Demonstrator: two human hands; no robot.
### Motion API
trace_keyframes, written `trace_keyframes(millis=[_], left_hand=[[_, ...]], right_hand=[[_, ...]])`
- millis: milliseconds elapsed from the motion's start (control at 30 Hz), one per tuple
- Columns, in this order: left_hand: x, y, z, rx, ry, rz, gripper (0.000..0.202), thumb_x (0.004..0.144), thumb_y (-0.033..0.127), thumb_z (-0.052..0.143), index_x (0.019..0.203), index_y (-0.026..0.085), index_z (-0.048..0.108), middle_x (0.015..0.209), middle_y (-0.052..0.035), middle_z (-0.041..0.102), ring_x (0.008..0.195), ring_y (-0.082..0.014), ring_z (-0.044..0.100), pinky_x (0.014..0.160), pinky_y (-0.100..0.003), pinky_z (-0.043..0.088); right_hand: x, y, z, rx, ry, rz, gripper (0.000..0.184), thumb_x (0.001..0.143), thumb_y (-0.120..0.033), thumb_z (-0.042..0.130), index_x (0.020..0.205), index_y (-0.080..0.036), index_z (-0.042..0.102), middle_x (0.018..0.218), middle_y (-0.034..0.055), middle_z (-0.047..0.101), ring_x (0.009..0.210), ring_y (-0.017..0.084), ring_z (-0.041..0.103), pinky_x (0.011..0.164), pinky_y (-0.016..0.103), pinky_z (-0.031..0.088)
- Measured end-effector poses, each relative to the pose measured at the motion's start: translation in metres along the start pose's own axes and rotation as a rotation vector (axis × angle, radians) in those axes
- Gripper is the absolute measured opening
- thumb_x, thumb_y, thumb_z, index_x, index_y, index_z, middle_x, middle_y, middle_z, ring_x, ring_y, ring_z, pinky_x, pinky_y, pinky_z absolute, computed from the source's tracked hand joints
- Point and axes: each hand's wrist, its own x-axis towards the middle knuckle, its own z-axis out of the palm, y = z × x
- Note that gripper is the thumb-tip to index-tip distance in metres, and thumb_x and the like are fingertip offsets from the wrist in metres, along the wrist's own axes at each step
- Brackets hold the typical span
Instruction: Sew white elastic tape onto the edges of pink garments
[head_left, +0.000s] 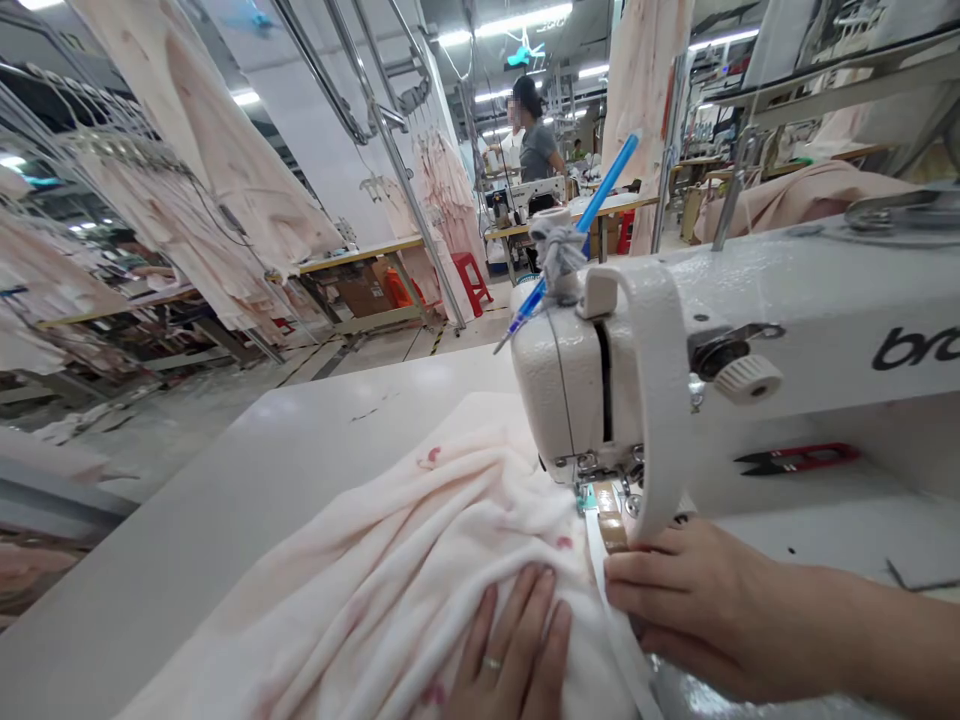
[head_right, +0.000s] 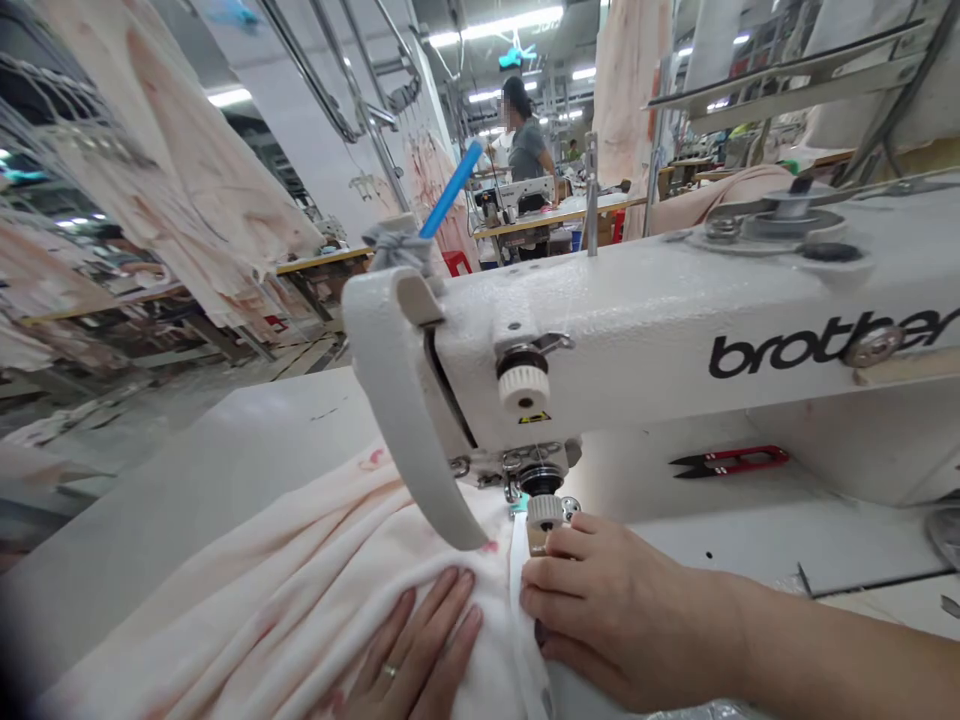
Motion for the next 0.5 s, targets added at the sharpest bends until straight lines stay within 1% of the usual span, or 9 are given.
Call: trace_keyframes(millis=[100, 167, 233, 267, 300, 400, 433, 500], left_hand=[[0.024, -0.019, -0.018, -0.062, -0.015, 0.108, 0.034, 0.088, 0.014, 0.038, 0.12, 0.016, 0.049, 0.126, -0.0089, 0.053, 0.121, -0.0239, 0.044, 0.103, -0.041, 0.037], [0.037, -0.023, -0.029, -0.14, -0.048, 0.221, 0.03, 0.09, 0.015, 0.036, 0.114, 0.018, 0.054, 0.122, -0.0054, 0.057, 0.114, -0.0211, 0.05, 0.099, -0.037, 0.041], [0.045, -0.023, -0.033, -0.216, -0.074, 0.288, 0.028, 0.092, 0.015, 0.035, 0.11, 0.019, 0.056, 0.116, -0.0018, 0.061, 0.105, -0.0168, 0.055, 0.094, -0.031, 0.045], [0.047, -0.023, -0.032, -0.252, -0.074, 0.293, 0.028, 0.092, 0.015, 0.035, 0.108, 0.019, 0.057, 0.113, -0.0007, 0.062, 0.101, -0.0153, 0.056, 0.092, -0.029, 0.046], [0.049, -0.023, -0.03, -0.285, -0.049, 0.291, 0.027, 0.092, 0.015, 0.035, 0.107, 0.018, 0.058, 0.11, -0.0009, 0.064, 0.098, -0.0149, 0.057, 0.089, -0.028, 0.046], [0.053, -0.029, -0.021, -0.387, 0.042, 0.245, 0.028, 0.093, 0.018, 0.032, 0.105, 0.016, 0.057, 0.107, -0.0043, 0.064, 0.096, -0.0176, 0.056, 0.086, -0.032, 0.045], [0.055, -0.031, -0.02, -0.427, 0.042, 0.241, 0.027, 0.093, 0.02, 0.032, 0.106, 0.017, 0.056, 0.107, -0.0047, 0.063, 0.096, -0.0183, 0.055, 0.085, -0.033, 0.045], [0.062, -0.038, -0.023, -0.489, -0.051, 0.199, 0.027, 0.09, 0.02, 0.035, 0.109, 0.019, 0.054, 0.111, -0.0046, 0.061, 0.099, -0.0192, 0.054, 0.086, -0.034, 0.044]], right_hand=[[0.0, 0.0, 0.0, -0.018, 0.004, 0.002, 0.018, 0.089, -0.022, 0.041, 0.097, -0.015, 0.056, 0.091, 0.0074, 0.059, 0.087, 0.019, 0.05, 0.075, 0.031, 0.036], [0.001, -0.001, -0.001, -0.027, -0.006, 0.003, 0.018, 0.089, -0.022, 0.04, 0.096, -0.015, 0.056, 0.09, 0.0075, 0.058, 0.085, 0.018, 0.049, 0.074, 0.031, 0.036], [0.002, -0.001, -0.002, -0.032, -0.025, 0.005, 0.018, 0.09, -0.021, 0.039, 0.096, -0.015, 0.056, 0.09, 0.0073, 0.058, 0.08, 0.018, 0.049, 0.072, 0.031, 0.036], [0.002, -0.001, -0.003, -0.031, -0.037, 0.007, 0.018, 0.09, -0.021, 0.039, 0.096, -0.015, 0.056, 0.09, 0.0072, 0.058, 0.079, 0.017, 0.049, 0.072, 0.031, 0.036], [0.002, -0.001, -0.004, -0.028, -0.052, 0.011, 0.018, 0.09, -0.021, 0.04, 0.096, -0.015, 0.056, 0.09, 0.0072, 0.058, 0.079, 0.017, 0.049, 0.071, 0.031, 0.036], [0.003, -0.002, -0.005, -0.015, -0.088, 0.025, 0.018, 0.089, -0.02, 0.04, 0.096, -0.015, 0.056, 0.09, 0.0075, 0.057, 0.083, 0.018, 0.049, 0.071, 0.03, 0.037], [0.003, -0.002, -0.005, -0.016, -0.09, 0.025, 0.019, 0.089, -0.02, 0.04, 0.096, -0.014, 0.056, 0.09, 0.0075, 0.057, 0.084, 0.018, 0.049, 0.073, 0.03, 0.038], [0.003, -0.002, -0.005, -0.029, -0.074, 0.02, 0.02, 0.09, -0.02, 0.038, 0.096, -0.015, 0.057, 0.09, 0.0071, 0.057, 0.087, 0.018, 0.05, 0.08, 0.032, 0.038]])
